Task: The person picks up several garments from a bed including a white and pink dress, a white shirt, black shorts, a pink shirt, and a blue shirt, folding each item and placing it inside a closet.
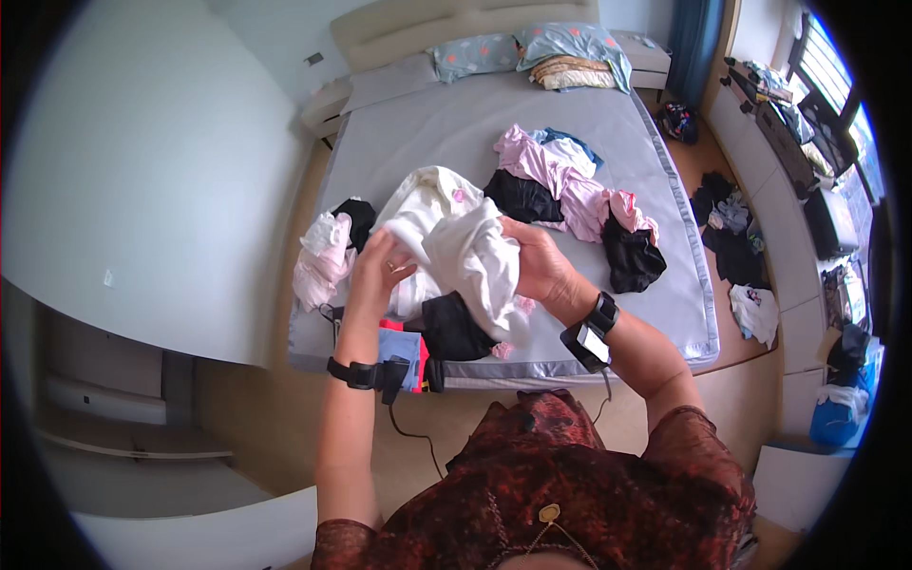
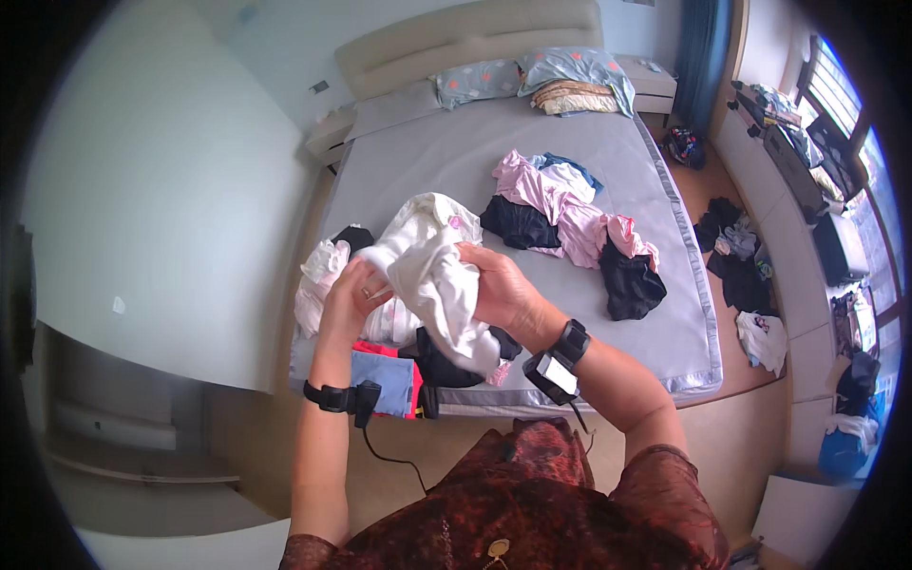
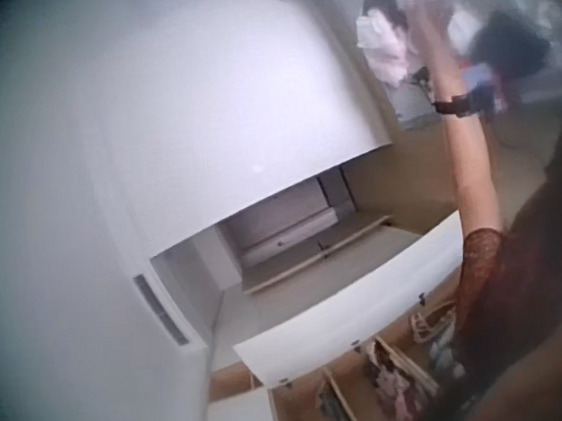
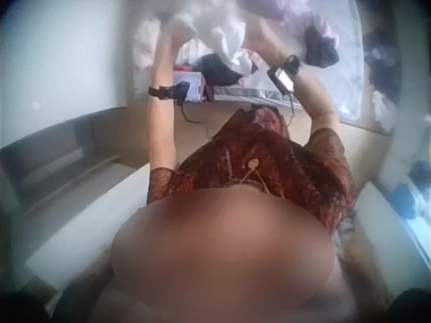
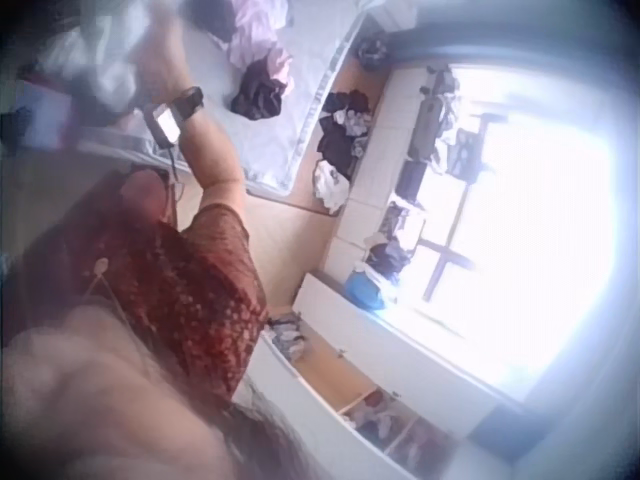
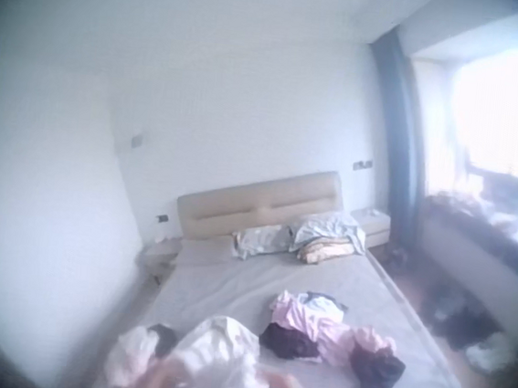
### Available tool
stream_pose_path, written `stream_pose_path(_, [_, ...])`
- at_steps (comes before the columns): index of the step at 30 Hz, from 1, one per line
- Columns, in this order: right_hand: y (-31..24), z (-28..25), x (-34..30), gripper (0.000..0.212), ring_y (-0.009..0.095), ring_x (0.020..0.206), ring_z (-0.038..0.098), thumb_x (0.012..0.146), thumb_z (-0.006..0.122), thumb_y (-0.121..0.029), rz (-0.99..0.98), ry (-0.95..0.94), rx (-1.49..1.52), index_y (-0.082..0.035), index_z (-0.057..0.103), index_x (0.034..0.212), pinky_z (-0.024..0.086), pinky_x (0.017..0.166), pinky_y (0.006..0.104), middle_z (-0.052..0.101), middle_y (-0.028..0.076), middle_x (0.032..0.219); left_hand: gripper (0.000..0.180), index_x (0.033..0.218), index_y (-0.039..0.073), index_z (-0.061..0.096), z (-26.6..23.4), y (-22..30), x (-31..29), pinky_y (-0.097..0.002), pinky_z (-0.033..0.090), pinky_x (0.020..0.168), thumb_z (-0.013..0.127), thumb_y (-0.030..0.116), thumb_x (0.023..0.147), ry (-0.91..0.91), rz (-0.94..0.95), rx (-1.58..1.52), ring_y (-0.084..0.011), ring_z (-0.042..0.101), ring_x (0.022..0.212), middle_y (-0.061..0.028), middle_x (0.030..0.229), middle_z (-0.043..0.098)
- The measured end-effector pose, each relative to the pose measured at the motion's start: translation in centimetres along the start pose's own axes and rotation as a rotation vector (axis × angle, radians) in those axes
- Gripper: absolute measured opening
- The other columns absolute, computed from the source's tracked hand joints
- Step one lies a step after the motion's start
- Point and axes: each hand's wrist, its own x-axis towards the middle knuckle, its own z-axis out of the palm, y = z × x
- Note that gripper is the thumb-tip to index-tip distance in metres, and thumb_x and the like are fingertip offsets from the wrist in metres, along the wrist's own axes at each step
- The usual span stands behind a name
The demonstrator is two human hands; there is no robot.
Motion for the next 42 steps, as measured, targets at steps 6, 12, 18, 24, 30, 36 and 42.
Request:
stream_pose_path(6, [-0.4,3.1,1.0,0.033,0.017,0.087,0.063,0.092,0.053,-0.021,0.184,-0.027,-0.551,0.005,0.057,0.112,0.051,0.08,0.0322,0.063,0.012,0.104,0.068,0.136,0.004,0.039,5.1,0.3,-2.9,-0.0321,0.048,0.083,0.069,0.031,0.08,-0.306,0.479,0.389,-0.0196,0.058,0.099,-0.0122,0.121,0.054])
stream_pose_path(12, [-3.7,3.4,0.4,0.018,0.008,0.077,0.057,0.081,0.07,-0.017,0.224,-0.02,-0.869,-0.002,0.066,0.091,0.045,0.069,0.0221,0.063,0.001,0.087,0.034,0.11,-0.002,0.06,7.8,1.7,-2.5,-0.0231,0.045,0.066,0.065,0.019,0.083,-0.458,0.165,0.698,-0.0075,0.055,0.074,-0.0014,0.088,0.062])
stream_pose_path(18, [-3.4,2.2,-3.5,0.046,0.007,0.08,0.054,0.08,0.071,-0.017,-0.255,-0.048,-1.18,0.002,0.05,0.117,0.044,0.07,0.0207,0.06,0.003,0.092,0.027,0.093,-0.001,0.066,9.3,2.8,-2.7,-0.0215,0.042,0.061,0.062,0.025,0.087,-0.265,0.14,0.504,-0.0055,0.054,0.067,0.0013,0.073,0.062])
stream_pose_path(24, [3.5,-5.7,-6.6,0.047,0.011,0.083,0.054,0.079,0.07,-0.021,-0.105,0.227,-1.27,0.0,0.054,0.118,0.045,0.07,0.0263,0.061,0.005,0.091,0.017,0.089,0.002,0.065,11.7,5.4,-4.4,-0.0195,0.039,0.07,0.061,0.018,0.088,-0.21,0.314,0.297,-0.0029,0.05,0.076,0.0027,0.079,0.061])
stream_pose_path(30, [2.5,-6.9,-4.6,0.031,0.012,0.083,0.058,0.092,0.05,-0.035,-0.231,0.169,-0.781,-0.005,0.054,0.1,0.045,0.078,0.0268,0.066,0.008,0.094,0.024,0.096,0.0,0.066,7.7,11.0,-4.7,-0.0244,0.049,0.067,0.06,0.022,0.087,0.031,0.325,0.219,-0.0147,0.063,0.074,-0.0073,0.086,0.066])
stream_pose_path(36, [6.0,-6.1,1.0,0.078,0.021,0.098,0.055,0.071,0.077,-0.033,-0.206,0.092,-1.383,-0.004,0.04,0.134,0.046,0.085,0.0333,0.058,0.011,0.111,0.025,0.099,-0.004,0.064,6.9,12.5,-6.0,-0.026,0.047,0.077,0.058,0.018,0.088,0.018,0.362,0.061,-0.0157,0.061,0.086,-0.0096,0.095,0.065])
stream_pose_path(42, [5.5,-7.3,5.2,0.024,0.013,0.072,0.062,0.084,0.066,-0.019,-0.121,0.395,-1.129,0.002,0.067,0.095,0.051,0.065,0.0269,0.067,0.007,0.084,0.02,0.099,-0.003,0.063,0.3,16.2,-7.5,-0.0254,0.045,0.076,0.057,0.012,0.085,0.256,0.592,0.284,-0.0154,0.058,0.083,-0.007,0.091,0.062])
